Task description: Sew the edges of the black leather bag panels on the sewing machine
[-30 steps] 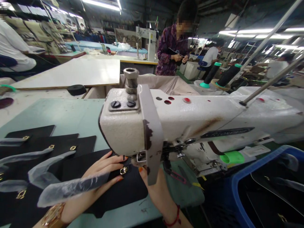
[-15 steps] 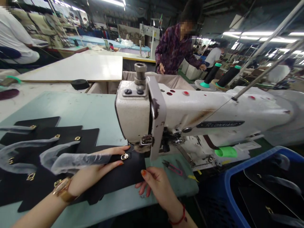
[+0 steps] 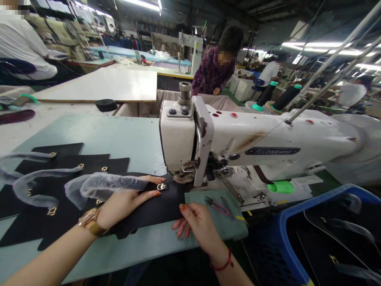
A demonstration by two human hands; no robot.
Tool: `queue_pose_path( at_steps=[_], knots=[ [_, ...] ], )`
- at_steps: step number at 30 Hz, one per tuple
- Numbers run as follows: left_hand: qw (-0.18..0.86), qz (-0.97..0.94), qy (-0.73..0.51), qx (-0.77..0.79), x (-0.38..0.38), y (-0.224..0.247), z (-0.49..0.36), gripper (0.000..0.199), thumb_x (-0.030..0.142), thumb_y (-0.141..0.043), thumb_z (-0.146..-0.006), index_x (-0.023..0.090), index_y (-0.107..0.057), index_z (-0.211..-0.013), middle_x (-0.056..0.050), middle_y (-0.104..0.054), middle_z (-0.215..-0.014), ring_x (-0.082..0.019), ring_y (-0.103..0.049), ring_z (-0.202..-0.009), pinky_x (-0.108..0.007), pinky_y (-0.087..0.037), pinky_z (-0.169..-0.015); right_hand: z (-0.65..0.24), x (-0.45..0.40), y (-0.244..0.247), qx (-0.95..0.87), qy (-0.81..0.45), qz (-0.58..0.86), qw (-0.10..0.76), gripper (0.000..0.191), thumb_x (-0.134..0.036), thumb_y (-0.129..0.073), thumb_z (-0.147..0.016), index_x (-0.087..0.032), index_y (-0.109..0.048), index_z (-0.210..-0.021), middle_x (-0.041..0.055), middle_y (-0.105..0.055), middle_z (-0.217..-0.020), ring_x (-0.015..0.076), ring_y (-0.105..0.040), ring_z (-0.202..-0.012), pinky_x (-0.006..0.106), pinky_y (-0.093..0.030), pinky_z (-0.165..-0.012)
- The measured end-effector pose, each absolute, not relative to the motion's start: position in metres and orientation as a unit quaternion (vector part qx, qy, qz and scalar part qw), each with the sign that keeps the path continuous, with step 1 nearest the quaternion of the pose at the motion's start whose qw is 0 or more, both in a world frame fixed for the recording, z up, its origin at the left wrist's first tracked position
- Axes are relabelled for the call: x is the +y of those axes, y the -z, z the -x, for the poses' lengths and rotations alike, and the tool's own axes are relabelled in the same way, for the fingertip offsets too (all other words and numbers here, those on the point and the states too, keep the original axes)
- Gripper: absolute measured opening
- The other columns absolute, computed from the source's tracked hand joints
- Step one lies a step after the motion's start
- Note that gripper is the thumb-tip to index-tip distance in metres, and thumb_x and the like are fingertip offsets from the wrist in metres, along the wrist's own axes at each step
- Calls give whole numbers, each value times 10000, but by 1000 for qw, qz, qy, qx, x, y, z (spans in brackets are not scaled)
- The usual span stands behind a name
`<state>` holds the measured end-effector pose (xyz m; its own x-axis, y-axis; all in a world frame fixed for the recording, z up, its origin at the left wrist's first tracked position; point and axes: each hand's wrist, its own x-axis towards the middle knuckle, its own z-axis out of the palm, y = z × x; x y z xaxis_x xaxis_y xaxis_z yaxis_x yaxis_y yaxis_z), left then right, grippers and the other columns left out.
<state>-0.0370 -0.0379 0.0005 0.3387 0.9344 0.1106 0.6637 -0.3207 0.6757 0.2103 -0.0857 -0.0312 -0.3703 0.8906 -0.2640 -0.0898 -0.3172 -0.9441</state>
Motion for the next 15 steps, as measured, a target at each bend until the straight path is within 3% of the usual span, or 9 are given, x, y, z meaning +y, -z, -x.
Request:
queue_pose_path(
  at_steps=[6, 15],
  knots=[
    [247, -783, -271, 503, -39, 2, 38, 378, 530, -573, -893, 324, -619, -1207, 30, -680, -1269, -217, -632, -1181, -345, -461, -1084, -209, -88, 36, -461, -679, 443, 361, 569, -669, -558, -868, -127, -559, -696, 105, -712, -659, 108, -613, -446, 148, -388, -393],
    [96, -867, -227, 432, -39, -1, 36, 303, 423, -606, -904, 251, -663, -1147, -16, -712, -1229, -214, -651, -1165, -444, -390, -1155, -201, -89, 68, -484, -622, 489, 374, 641, -734, -540, -835, -132, -554, -616, 39, -627, -538, 69, -538, -423, 154, -395, -449]
  ],
)
